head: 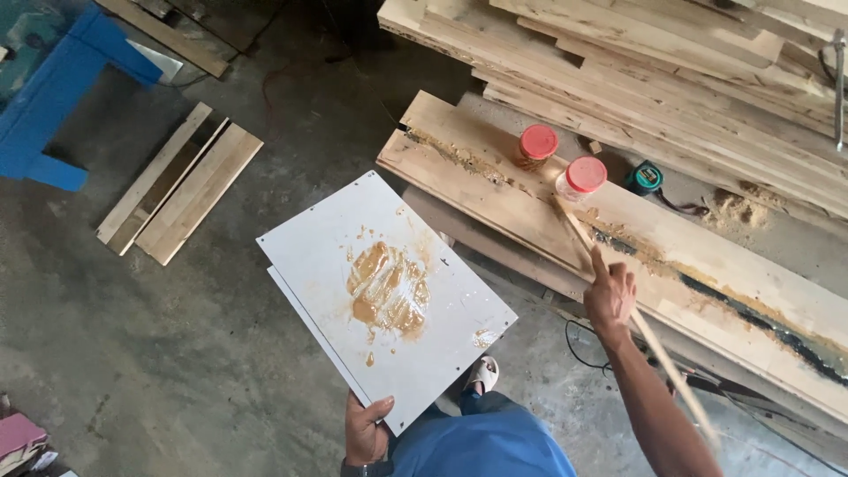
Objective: The person holds a white board with glue in their left hand and uses a wooden stick in their right hand to spread the glue along a long wooden plank on a workbench. The person repeatedly dips the stick into the glue on the board and applies it to the wood.
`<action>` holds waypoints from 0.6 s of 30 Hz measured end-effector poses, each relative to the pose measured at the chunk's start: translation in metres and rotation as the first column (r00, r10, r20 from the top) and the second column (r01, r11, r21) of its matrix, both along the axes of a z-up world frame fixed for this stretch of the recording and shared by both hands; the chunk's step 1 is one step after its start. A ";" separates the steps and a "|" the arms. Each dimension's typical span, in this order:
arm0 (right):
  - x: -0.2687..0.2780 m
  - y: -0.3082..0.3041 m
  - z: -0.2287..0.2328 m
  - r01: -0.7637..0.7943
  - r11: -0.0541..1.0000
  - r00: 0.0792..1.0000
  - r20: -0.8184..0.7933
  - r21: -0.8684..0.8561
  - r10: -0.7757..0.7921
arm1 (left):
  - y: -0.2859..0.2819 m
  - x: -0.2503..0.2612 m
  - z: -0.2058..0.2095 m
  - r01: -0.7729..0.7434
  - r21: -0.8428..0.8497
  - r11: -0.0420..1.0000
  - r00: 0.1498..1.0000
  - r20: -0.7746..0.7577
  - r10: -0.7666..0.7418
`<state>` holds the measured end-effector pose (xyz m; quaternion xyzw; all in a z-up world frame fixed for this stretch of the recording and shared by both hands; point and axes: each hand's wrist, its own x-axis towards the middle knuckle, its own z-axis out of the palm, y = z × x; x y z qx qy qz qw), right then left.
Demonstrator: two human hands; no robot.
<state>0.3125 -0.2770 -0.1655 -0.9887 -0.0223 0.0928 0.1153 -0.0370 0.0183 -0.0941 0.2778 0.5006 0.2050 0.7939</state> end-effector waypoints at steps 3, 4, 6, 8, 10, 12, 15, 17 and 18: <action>-0.008 0.008 -0.026 0.004 0.999 0.994 0.112 0.039 -0.009 | 0.002 0.001 0.012 -0.011 -0.029 1.000 1.000 -0.010 0.011; -0.007 0.017 -0.021 0.002 0.999 0.994 0.113 0.040 -0.006 | 0.003 0.000 0.011 -0.014 -0.029 1.000 1.000 -0.008 0.013; -0.005 0.035 -0.012 0.019 0.996 1.000 0.011 0.093 -0.020 | 0.004 -0.003 0.008 -0.017 -0.046 0.999 1.000 0.001 0.017; -0.011 0.063 0.031 0.022 0.986 0.999 -0.038 0.162 -0.016 | 0.004 -0.002 0.015 -0.014 -0.046 0.999 0.999 -0.045 0.012; -0.011 0.083 0.042 0.026 0.973 0.996 -0.090 0.228 -0.005 | 0.002 -0.001 0.023 -0.015 -0.050 0.999 0.996 -0.093 0.010; -0.008 0.097 0.021 0.099 0.981 0.982 -0.175 0.167 -0.069 | 0.000 -0.001 0.030 -0.064 -0.069 0.996 0.991 -0.125 0.055; -0.007 0.111 0.006 0.087 0.982 0.986 -0.158 0.166 -0.061 | 0.001 -0.006 0.031 -0.092 -0.073 0.993 0.990 -0.117 0.083; -0.005 0.117 -0.005 0.074 0.981 0.990 -0.135 0.179 -0.050 | 0.004 -0.012 0.023 -0.092 -0.060 0.994 0.991 -0.105 0.085; -0.003 0.119 -0.010 0.061 0.980 0.993 -0.112 0.191 -0.040 | 0.005 -0.015 0.019 -0.092 -0.048 0.995 0.992 -0.091 0.088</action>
